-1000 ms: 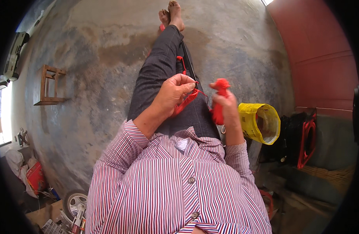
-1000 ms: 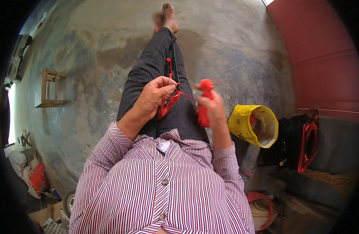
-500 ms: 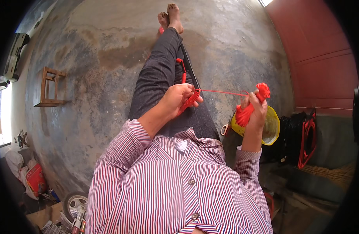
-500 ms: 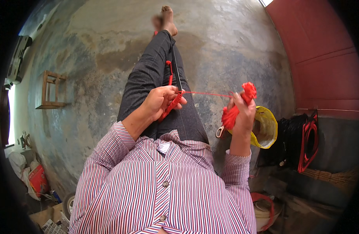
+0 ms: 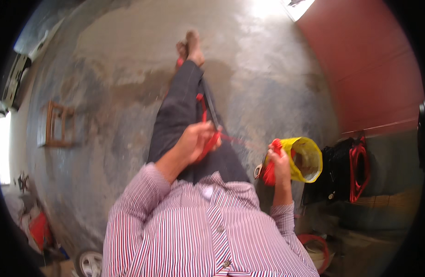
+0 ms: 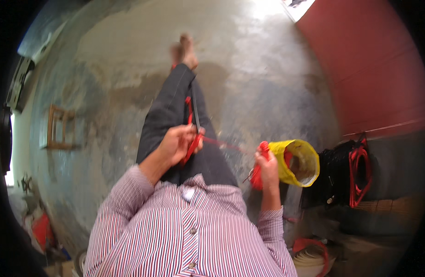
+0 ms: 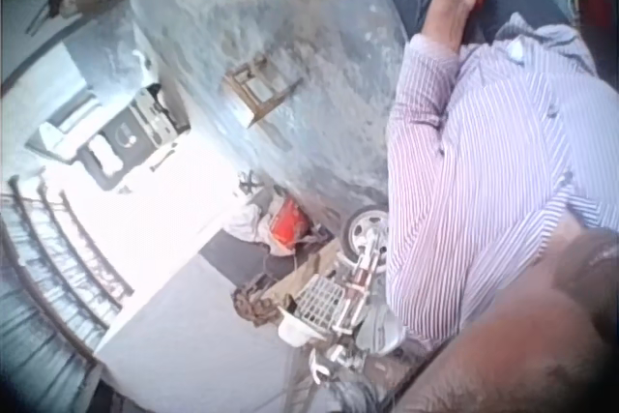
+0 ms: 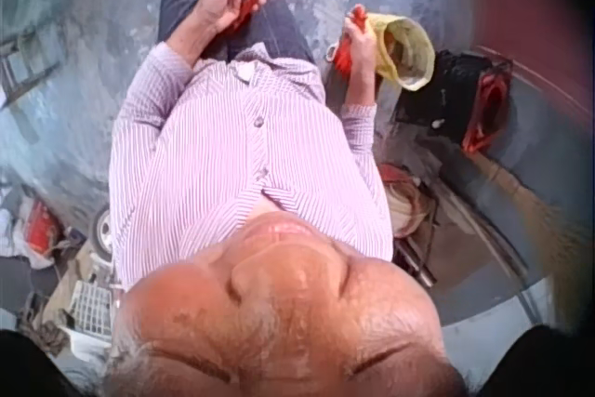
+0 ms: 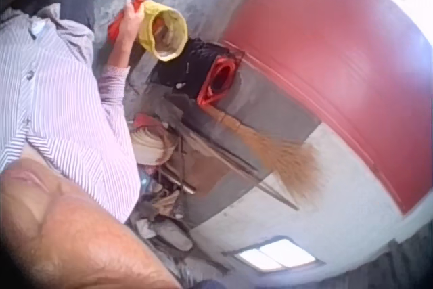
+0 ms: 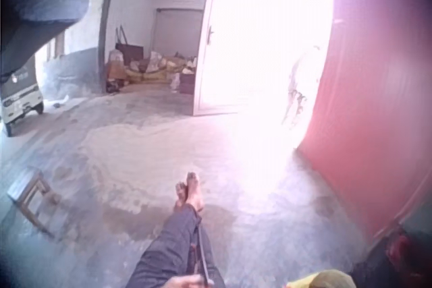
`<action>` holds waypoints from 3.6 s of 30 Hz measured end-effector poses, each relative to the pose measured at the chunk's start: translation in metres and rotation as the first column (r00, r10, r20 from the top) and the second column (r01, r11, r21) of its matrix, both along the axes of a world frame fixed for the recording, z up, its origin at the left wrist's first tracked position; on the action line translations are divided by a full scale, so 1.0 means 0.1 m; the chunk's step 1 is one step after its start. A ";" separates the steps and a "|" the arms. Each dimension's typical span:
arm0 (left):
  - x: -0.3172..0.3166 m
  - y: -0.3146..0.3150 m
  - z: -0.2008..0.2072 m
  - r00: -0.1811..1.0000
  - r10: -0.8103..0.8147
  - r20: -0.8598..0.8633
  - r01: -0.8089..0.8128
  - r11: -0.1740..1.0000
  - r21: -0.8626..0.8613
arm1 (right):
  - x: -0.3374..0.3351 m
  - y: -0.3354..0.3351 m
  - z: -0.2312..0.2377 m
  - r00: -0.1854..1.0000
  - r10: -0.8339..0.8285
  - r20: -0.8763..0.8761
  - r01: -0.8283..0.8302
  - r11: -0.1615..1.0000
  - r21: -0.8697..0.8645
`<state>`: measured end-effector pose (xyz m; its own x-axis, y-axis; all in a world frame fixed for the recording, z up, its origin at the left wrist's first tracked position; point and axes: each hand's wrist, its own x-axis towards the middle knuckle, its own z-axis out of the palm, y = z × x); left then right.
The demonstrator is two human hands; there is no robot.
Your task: Tying red nylon string around a red plastic hoop for manual assembly.
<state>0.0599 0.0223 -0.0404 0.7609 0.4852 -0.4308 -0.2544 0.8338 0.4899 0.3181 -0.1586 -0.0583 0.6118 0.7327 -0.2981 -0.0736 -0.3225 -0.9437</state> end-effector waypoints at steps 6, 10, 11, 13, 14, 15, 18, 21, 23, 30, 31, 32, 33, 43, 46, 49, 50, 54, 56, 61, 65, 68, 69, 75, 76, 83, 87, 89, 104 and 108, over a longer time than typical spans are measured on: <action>0.01 -0.19 -0.07 0.958 -0.096 -0.271 0.172 0.946 0.273 | -0.62 0.44 0.19 0.911 0.208 -0.357 -0.157 0.973 0.167; 0.09 -0.31 -0.05 0.891 0.110 -0.441 0.181 0.804 0.567 | -0.94 0.67 0.26 0.865 0.471 -0.173 -0.448 0.880 0.156; 0.08 -0.33 -0.08 0.892 0.188 -0.412 0.140 0.751 0.645 | -0.95 0.67 0.26 0.867 0.484 -0.116 -0.473 0.874 0.108; 0.09 -0.29 -0.12 0.886 0.239 -0.398 0.107 0.729 0.676 | -0.94 0.68 0.31 0.865 0.498 -0.058 -0.496 0.867 0.057; 0.09 -0.27 -0.15 0.876 0.288 -0.387 0.076 0.710 0.700 | -0.95 0.66 0.35 0.866 0.495 -0.076 -0.489 0.868 0.081; 0.12 -0.24 -0.16 0.865 0.349 -0.361 0.069 0.629 0.774 | -0.94 0.66 0.38 0.866 0.490 -0.095 -0.481 0.870 0.103; 0.11 -0.05 -0.25 0.871 0.356 -0.337 0.139 0.481 0.866 | -0.94 0.68 0.35 0.870 0.490 -0.058 -0.480 0.867 0.134; 0.12 -0.04 -0.29 0.891 0.218 -0.399 0.197 0.606 0.771 | -0.83 0.71 0.19 0.895 0.384 -0.227 -0.364 0.923 0.125; 0.15 -0.03 -0.26 0.896 0.150 -0.418 0.204 0.697 0.687 | -0.79 0.74 0.11 0.911 0.296 -0.285 -0.261 0.953 0.156; 0.18 -0.07 -0.35 0.905 0.318 -0.283 -0.076 0.775 0.628 | -0.72 0.64 0.34 0.823 0.227 -0.520 -0.098 0.960 0.264; 0.17 -0.08 -0.18 0.854 0.362 -0.373 0.000 0.718 0.696 | -0.73 0.63 0.45 0.795 0.231 -0.560 -0.069 0.953 0.296; 0.17 -0.09 -0.07 0.855 0.358 -0.375 0.004 0.719 0.695 | -0.74 0.63 0.53 0.766 0.237 -0.598 -0.037 0.944 0.326; 0.17 -0.09 0.05 0.831 0.475 -0.290 0.050 0.456 0.889 | -0.76 0.64 0.59 0.767 0.235 -0.597 -0.033 0.944 0.329; 0.33 -0.23 0.64 0.952 0.216 -0.215 0.211 0.040 0.977 | -0.89 0.71 0.71 0.647 0.384 -0.659 -0.100 0.899 0.426; 0.29 -0.20 0.57 0.979 0.102 -0.176 0.153 0.204 0.967 | -0.96 0.75 0.63 0.613 0.504 -0.609 -0.188 0.841 0.507; 0.23 -0.18 0.59 0.989 -0.106 0.104 0.013 0.759 0.652 | -0.96 0.80 0.63 0.738 0.581 -0.342 -0.382 0.778 0.498; 0.18 -0.13 0.62 0.989 -0.103 0.106 0.009 0.758 0.653 | -0.87 0.82 0.64 0.737 0.584 -0.340 -0.385 0.777 0.499; 0.01 0.12 0.77 0.987 0.019 0.158 -0.108 0.809 0.577 | -0.54 0.89 0.48 0.552 0.574 -0.605 -0.410 0.818 0.403; -0.05 0.30 0.74 0.982 0.176 0.073 -0.133 0.357 0.924 | -0.37 0.96 0.40 0.638 0.546 -0.543 -0.314 0.828 0.464; -0.13 0.49 0.57 0.827 0.525 -0.202 0.496 -0.512 0.702 | -0.36 1.18 0.31 0.890 0.438 -0.125 -0.433 0.899 0.066; -0.07 0.39 0.16 0.684 0.581 -0.441 0.722 -0.453 0.523 | -0.59 1.28 0.12 0.737 0.610 0.290 -0.577 0.792 -0.198; 0.04 0.37 0.06 0.753 0.443 -0.486 0.630 -0.272 0.727 | -0.72 1.31 0.09 0.653 0.599 0.463 -0.590 0.786 -0.185; 0.07 0.38 0.09 0.741 0.431 -0.515 0.647 -0.251 0.720 | -0.71 1.33 0.07 0.613 0.626 0.482 -0.597 0.766 -0.236; 0.08 0.35 0.15 0.759 0.458 -0.464 0.584 -0.163 0.795 | -0.66 1.30 0.15 0.516 0.577 0.633 -0.589 0.776 -0.227; 0.08 0.34 0.15 0.758 0.458 -0.463 0.584 -0.162 0.796 | -0.67 1.29 0.12 0.515 0.578 0.633 -0.590 0.775 -0.228; 0.07 0.20 0.24 0.785 0.517 -0.342 0.499 -0.202 0.843 | -0.52 1.21 -0.05 0.689 0.461 0.559 -0.556 0.831 0.000; -0.05 0.12 0.17 0.799 0.492 -0.346 0.439 -0.084 0.895 | -0.28 1.03 0.14 0.936 0.347 0.060 -0.345 0.869 0.356; -0.09 0.10 0.05 0.810 0.368 -0.457 0.441 0.132 0.888 | -0.22 0.96 0.36 0.877 0.354 -0.324 -0.128 0.824 0.553; 0.01 -0.01 0.05 0.837 0.108 -0.536 0.384 0.583 0.716 | -0.07 0.65 0.56 0.922 0.114 -0.370 0.038 0.924 0.379; 0.01 -0.06 0.04 0.841 0.099 -0.533 0.381 0.590 0.711 | -0.67 0.91 0.13 0.842 0.483 -0.238 -0.440 0.872 0.214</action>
<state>0.0614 0.0162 -0.0361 0.6587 0.7070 -0.2576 0.2926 0.0747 0.9533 0.2511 -0.0672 -0.0454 0.1005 0.9571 -0.2718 -0.2139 -0.2461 -0.9454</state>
